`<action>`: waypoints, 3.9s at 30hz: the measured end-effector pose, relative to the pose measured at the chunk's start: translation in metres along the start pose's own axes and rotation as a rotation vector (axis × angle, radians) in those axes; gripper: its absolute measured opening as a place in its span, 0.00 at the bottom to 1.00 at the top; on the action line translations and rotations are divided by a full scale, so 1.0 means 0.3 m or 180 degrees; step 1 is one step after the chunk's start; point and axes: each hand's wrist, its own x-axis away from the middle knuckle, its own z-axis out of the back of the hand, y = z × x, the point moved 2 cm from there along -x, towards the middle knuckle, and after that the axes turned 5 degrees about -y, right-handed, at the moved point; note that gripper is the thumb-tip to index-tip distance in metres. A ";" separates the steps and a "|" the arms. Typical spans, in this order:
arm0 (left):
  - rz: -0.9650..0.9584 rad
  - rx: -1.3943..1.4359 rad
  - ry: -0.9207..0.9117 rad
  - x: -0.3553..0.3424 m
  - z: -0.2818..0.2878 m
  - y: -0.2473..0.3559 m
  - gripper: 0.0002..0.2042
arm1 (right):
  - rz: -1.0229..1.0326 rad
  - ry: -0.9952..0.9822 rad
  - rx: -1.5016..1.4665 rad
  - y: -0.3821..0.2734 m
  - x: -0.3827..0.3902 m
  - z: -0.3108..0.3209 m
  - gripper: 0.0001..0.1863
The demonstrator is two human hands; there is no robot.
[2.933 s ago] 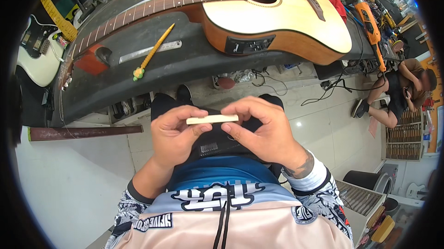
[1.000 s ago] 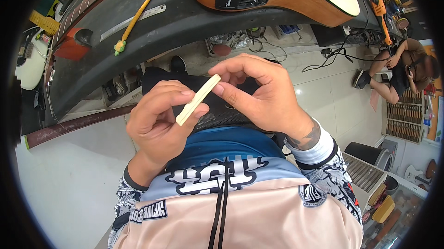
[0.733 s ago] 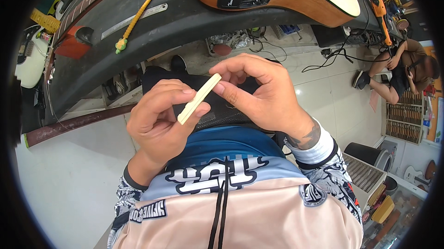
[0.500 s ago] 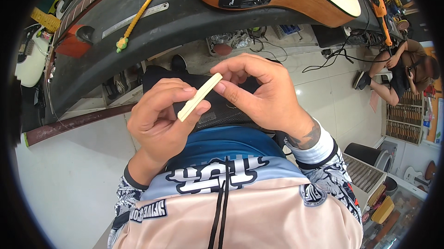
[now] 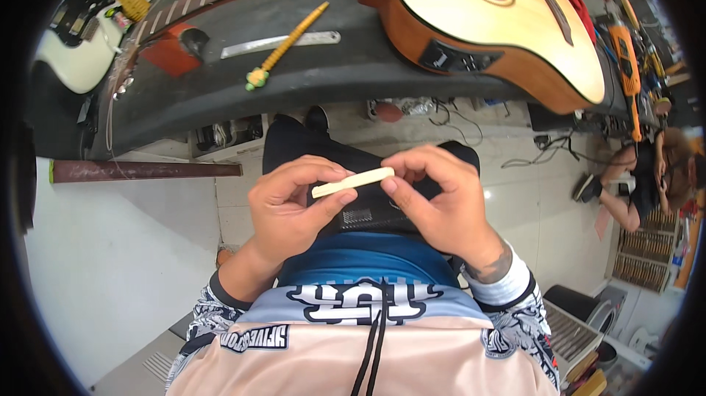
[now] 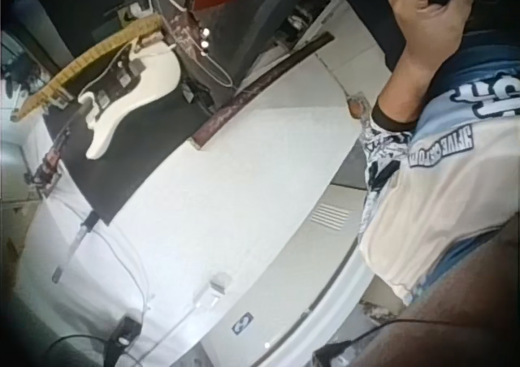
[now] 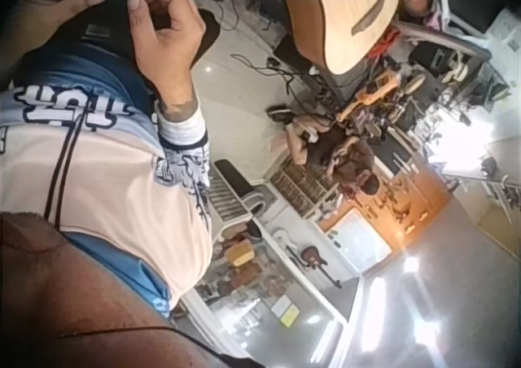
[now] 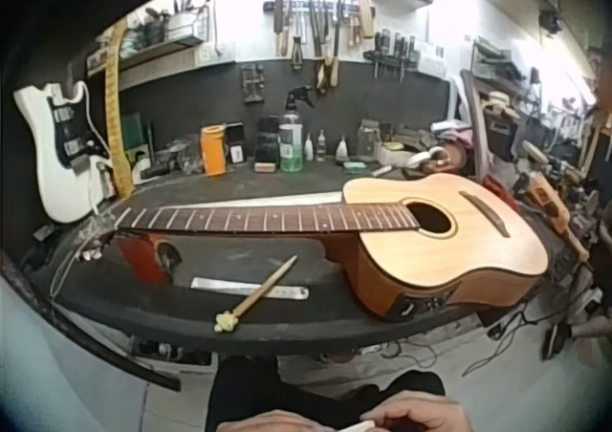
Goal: Measuring and inspecting a guitar saddle part during a repair process.
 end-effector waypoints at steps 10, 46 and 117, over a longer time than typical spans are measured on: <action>0.0346 0.0677 0.0650 0.071 0.061 -0.001 0.11 | 0.0303 -0.0540 0.0207 -0.024 -0.086 -0.096 0.07; 0.1851 0.1281 0.1706 0.341 0.283 -0.087 0.13 | 0.0594 -0.1552 0.2542 -0.109 -0.817 -0.444 0.07; 0.0471 -0.3870 0.3502 -0.188 0.553 -0.186 0.09 | -0.0196 0.2309 0.4705 -0.454 -1.973 1.761 0.16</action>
